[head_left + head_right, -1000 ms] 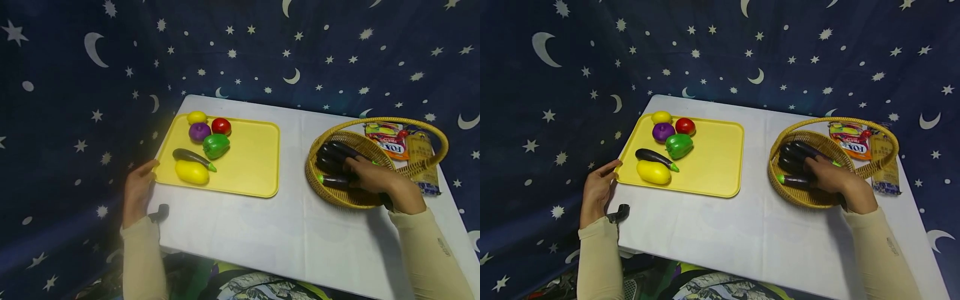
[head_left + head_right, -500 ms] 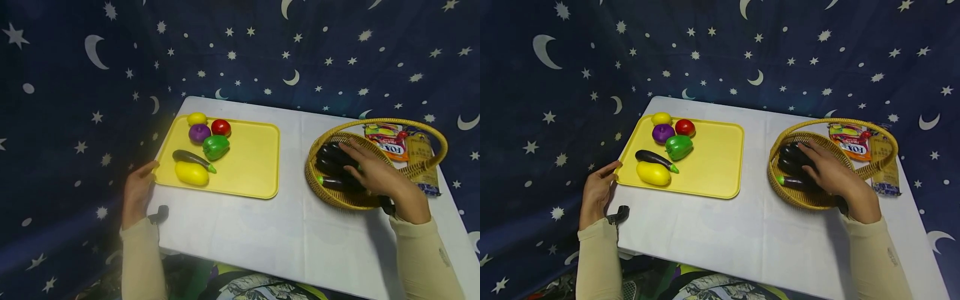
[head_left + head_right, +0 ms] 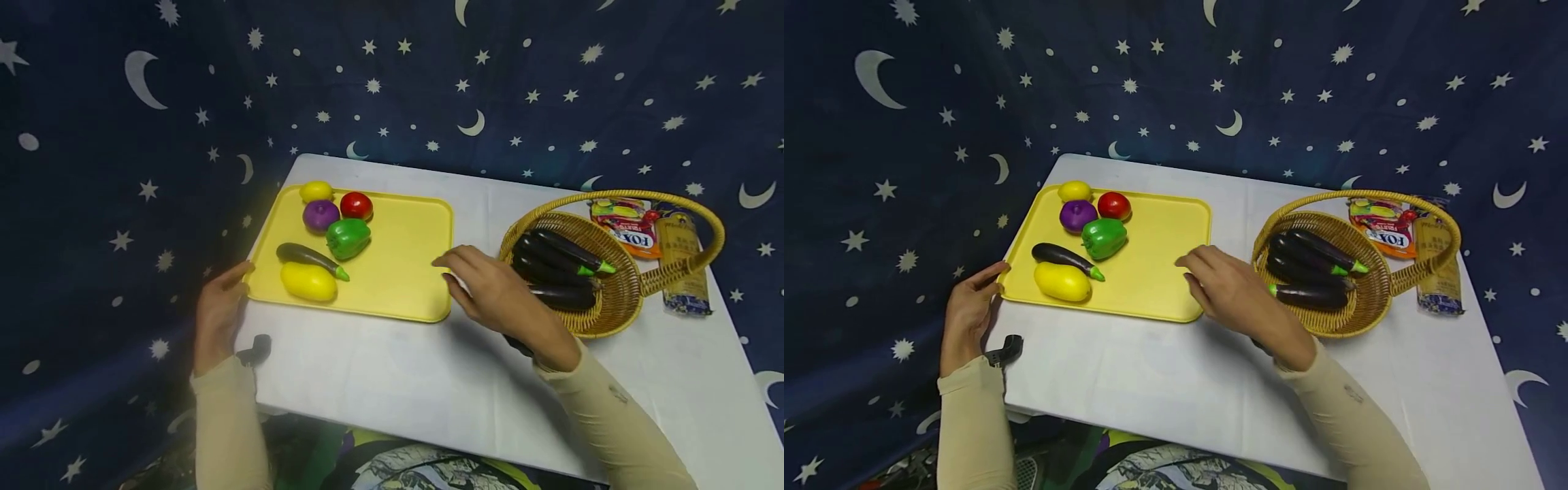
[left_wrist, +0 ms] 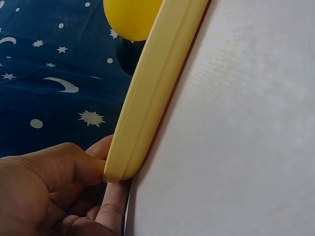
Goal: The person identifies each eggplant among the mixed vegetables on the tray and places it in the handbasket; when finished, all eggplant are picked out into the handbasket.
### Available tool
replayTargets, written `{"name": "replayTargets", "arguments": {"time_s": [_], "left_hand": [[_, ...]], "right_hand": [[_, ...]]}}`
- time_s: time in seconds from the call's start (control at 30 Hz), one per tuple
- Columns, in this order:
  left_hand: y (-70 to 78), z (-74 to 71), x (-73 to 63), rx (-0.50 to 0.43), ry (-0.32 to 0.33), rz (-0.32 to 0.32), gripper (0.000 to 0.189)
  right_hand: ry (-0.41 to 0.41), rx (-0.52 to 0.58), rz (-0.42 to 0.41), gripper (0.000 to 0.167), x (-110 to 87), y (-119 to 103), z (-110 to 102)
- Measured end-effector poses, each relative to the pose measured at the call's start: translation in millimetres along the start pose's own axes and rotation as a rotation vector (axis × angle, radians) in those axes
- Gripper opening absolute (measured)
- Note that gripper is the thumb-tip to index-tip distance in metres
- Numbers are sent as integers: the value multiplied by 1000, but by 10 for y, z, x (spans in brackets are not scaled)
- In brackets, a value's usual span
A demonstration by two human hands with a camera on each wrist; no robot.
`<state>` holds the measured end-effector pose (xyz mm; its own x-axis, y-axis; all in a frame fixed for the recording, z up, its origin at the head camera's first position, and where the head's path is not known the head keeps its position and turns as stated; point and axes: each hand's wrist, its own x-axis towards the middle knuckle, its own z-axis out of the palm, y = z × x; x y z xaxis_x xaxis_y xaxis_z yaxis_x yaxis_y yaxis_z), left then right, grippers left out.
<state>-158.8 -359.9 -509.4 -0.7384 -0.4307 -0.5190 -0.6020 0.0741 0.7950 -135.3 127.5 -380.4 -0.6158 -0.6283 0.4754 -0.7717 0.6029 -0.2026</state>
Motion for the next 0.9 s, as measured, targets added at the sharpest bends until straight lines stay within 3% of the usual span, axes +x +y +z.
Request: {"name": "replayTargets", "arguments": {"time_s": [0.23,0.37,0.53,0.67,0.9], "left_hand": [[-88,15,61,18,-49,86,55],[-141,-38,26,47,-43,90,54],[-173,-109,11,59,-42,46,52],[-174,-102,18,5,-68,51,53],[-85,-67,-4,-64,-95,56,53]], "right_hand": [[-220,167,131,38,632,-74,763],[-383,247,75,47,935,-141,1054],[-540,243,-10,52,1132,-204,1362],[-595,248,-2,50,1193,-224,1512],[-594,186,-10,47,1263,-211,1617]]}}
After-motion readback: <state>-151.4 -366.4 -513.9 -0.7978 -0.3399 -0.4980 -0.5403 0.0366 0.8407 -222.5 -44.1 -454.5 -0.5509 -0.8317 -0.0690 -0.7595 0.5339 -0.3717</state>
